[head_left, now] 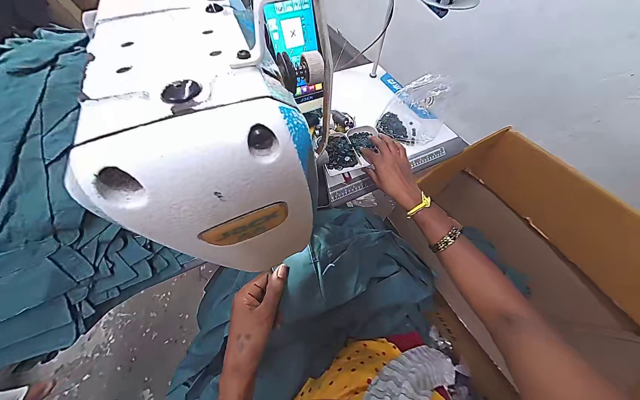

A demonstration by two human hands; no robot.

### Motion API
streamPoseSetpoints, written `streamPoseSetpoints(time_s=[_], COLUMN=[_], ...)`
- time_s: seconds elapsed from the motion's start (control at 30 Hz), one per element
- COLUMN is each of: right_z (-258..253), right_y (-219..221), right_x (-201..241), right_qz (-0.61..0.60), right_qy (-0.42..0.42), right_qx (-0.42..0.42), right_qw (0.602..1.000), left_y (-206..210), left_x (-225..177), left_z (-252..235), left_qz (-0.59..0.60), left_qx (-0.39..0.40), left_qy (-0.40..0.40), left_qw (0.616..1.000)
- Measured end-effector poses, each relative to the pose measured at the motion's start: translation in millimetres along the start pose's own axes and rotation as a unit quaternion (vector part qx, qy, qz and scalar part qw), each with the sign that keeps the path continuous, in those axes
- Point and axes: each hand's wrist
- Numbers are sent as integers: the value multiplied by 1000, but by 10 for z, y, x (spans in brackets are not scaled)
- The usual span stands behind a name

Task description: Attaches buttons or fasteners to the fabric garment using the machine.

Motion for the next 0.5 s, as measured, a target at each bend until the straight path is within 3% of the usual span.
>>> streamPoseSetpoints(time_s=[0.23, 0.33, 0.4, 0.47, 0.5], right_z=[119, 129, 122, 90, 78], right_y=[-120, -326, -461, -568, -606], right_x=[-21, 105, 308, 510, 595], right_qz=[-56, -137, -205, -257, -281], right_qy=[-7, 44, 92, 108, 98], right_qx=[-68, -93, -80, -45, -30], right_qw=[996, 985, 971, 959, 954], left_y=[17, 14, -12, -104, -166], left_x=[19, 20, 81, 141, 169], left_z=[-1, -23, 8, 125, 189], left_qz=[17, -11, -53, -73, -58], left_qx=[-5, -14, -19, 12, 37], left_qy=[-3, 26, 147, 310, 345], left_qw=[1000, 999, 987, 948, 936])
Point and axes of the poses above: each hand's wrist, its own z-axis away from the middle knuckle, its own y-axis out of the palm, x = y × z, and after that the axes turned 11 degrees about -x, right-handed
